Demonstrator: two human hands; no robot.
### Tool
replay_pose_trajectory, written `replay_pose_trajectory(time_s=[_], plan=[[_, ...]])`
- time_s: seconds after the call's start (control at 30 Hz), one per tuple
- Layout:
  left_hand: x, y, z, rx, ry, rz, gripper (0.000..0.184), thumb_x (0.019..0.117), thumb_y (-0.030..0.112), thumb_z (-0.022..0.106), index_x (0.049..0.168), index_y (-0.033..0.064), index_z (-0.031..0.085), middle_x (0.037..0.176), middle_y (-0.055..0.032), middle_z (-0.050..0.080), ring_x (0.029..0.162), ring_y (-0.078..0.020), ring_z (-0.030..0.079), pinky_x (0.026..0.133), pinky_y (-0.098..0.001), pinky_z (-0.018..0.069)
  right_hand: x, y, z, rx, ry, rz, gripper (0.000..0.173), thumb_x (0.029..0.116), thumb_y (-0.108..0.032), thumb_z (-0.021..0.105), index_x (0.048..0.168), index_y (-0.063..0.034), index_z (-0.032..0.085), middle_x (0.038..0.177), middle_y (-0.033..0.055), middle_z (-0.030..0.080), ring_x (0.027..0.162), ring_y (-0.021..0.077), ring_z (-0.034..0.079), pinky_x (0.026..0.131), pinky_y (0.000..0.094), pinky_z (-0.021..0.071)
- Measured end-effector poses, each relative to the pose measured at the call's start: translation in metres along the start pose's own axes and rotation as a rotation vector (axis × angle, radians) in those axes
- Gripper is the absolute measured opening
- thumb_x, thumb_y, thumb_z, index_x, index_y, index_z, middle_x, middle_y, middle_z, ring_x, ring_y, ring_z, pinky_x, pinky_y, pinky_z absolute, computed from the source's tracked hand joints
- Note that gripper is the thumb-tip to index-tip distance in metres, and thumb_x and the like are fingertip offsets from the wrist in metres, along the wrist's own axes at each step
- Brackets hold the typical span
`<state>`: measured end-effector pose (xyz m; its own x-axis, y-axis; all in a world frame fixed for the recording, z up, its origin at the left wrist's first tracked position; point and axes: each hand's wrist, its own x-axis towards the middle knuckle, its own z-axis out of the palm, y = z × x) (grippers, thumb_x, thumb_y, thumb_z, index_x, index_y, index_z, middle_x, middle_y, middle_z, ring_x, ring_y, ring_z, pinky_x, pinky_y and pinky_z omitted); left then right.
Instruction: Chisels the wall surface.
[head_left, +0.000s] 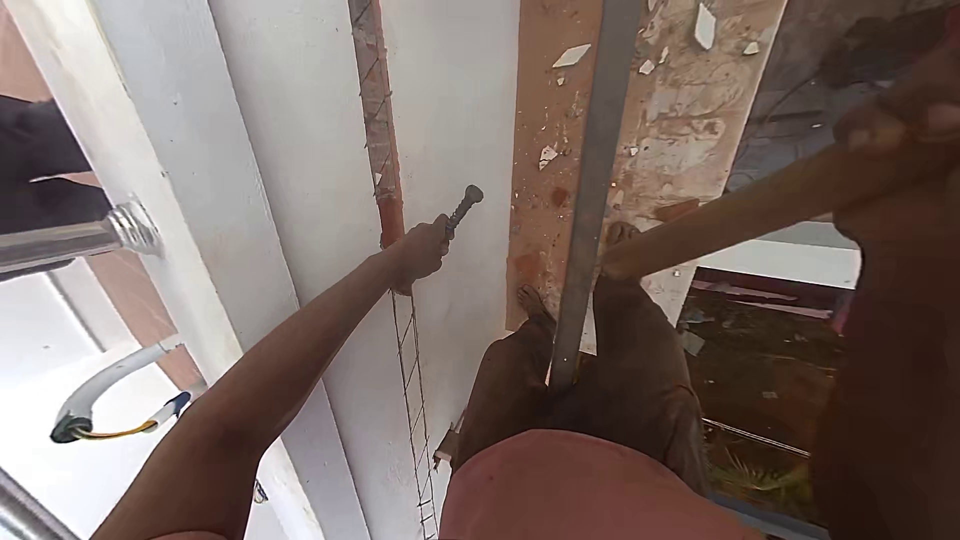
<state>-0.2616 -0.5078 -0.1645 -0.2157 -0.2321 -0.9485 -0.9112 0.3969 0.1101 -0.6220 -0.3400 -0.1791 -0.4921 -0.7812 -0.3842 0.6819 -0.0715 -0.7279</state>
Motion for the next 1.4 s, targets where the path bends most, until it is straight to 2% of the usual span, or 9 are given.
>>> replay_pose_trajectory(time_s=[0.1,0.23,0.37,0.5,0.67,0.8,1.17,1.27,1.4], plan=[[0.003,-0.002,0.005,0.008,0.01,-0.012,0.042,0.0848,-0.013,0.064,0.122,-0.0008,0.048,0.095,-0.0148,0.064,0.088,-0.0309,0.068,0.08,-0.0499,0.0561,-0.057,0.07,0.067,-0.311,0.019,0.404,0.01,0.0881,-0.002,0.057,0.087,-0.0079,0.049,0.052,0.0007,0.047,0.037,0.0096,0.047,0.037,0.0258,0.0462],[0.0,-0.005,0.013,-0.022,-0.028,-0.027,0.039,0.0888,-0.01,0.062,0.123,-0.0009,0.047,0.092,-0.0135,0.063,0.085,-0.0284,0.067,0.078,-0.0476,0.0567,-0.066,0.06,0.032,-0.572,-0.266,1.048,0.009,0.0995,-0.004,0.058,0.105,-0.0051,0.052,0.059,0.0061,0.049,0.041,0.015,0.05,0.039,0.0311,0.0501],[0.0,0.0,0.001,0.005,-0.025,-0.015,0.039,0.0888,-0.012,0.061,0.123,0.0,0.048,0.096,-0.0137,0.063,0.089,-0.0284,0.067,0.08,-0.0478,0.0556,-0.036,-0.016,-0.011,-0.393,-0.122,0.421,0.016,0.0912,-0.007,0.055,0.08,-0.0176,0.058,0.053,-0.0043,0.049,0.038,0.0036,0.045,0.036,0.0188,0.0426],[-0.003,0.006,0.004,0.001,-0.028,-0.005,0.041,0.0889,-0.012,0.062,0.126,-0.0012,0.048,0.097,-0.0154,0.064,0.089,-0.0305,0.067,0.08,-0.049,0.056,-0.012,-0.001,0.022,-0.017,0.031,0.006,0.028,0.1034,-0.009,0.042,0.08,-0.0216,0.051,0.056,-0.0107,0.047,0.044,0.0005,0.047,0.046,0.0157,0.0488],[-0.024,-0.006,0.007,-0.056,0.059,0.054,0.032,0.0914,-0.011,0.057,0.121,-0.002,0.048,0.092,-0.0136,0.062,0.085,-0.0275,0.066,0.077,-0.0455,0.0555,-0.1,0.073,0.062,-0.206,-0.046,0.395,0.01,0.0847,-0.006,0.06,0.087,-0.0124,0.054,0.053,0.0009,0.05,0.038,0.0138,0.051,0.038,0.0318,0.0515],[-0.037,-0.004,0.005,-0.075,0.094,0.049,0.035,0.0886,-0.014,0.059,0.12,-0.0022,0.048,0.091,-0.0123,0.061,0.084,-0.0256,0.065,0.076,-0.0431,0.0551,-0.145,0.104,0.057,-0.376,-0.148,0.661,0.004,0.0891,-0.008,0.061,0.089,-0.0081,0.057,0.054,0.0069,0.054,0.039,0.0174,0.053,0.04,0.0309,0.0507],[-0.017,0.009,0.008,-0.011,0.07,-0.014,0.04,0.0894,-0.012,0.063,0.124,-0.0001,0.046,0.094,-0.0134,0.061,0.084,-0.0271,0.066,0.076,-0.0445,0.0559,-0.168,0.1,0.028,-0.413,-0.148,0.781,0.005,0.0913,-0.003,0.059,0.088,-0.005,0.056,0.053,0.0089,0.053,0.038,0.0172,0.053,0.039,0.0298,0.0502],[-0.01,0.011,0.015,0.0,0.033,-0.027,0.037,0.0923,-0.009,0.062,0.125,-0.0005,0.046,0.094,-0.0146,0.062,0.084,-0.0281,0.066,0.077,-0.0455,0.0562,-0.146,0.054,0.016,-0.424,-0.156,0.744,0.004,0.0911,-0.005,0.061,0.093,-0.0067,0.058,0.054,0.0071,0.052,0.038,0.0151,0.052,0.038,0.0287,0.05],[-0.008,0.017,0.017,0.031,0.001,-0.025,0.031,0.0966,-0.005,0.059,0.125,0.0005,0.047,0.095,-0.0145,0.062,0.085,-0.0281,0.067,0.078,-0.0455,0.0562,-0.093,-0.041,-0.019,-0.303,-0.204,0.201,0.006,0.0893,-0.019,0.066,0.084,-0.0181,0.064,0.056,-0.0032,0.052,0.04,0.0046,0.048,0.039,0.0192,0.0458]])
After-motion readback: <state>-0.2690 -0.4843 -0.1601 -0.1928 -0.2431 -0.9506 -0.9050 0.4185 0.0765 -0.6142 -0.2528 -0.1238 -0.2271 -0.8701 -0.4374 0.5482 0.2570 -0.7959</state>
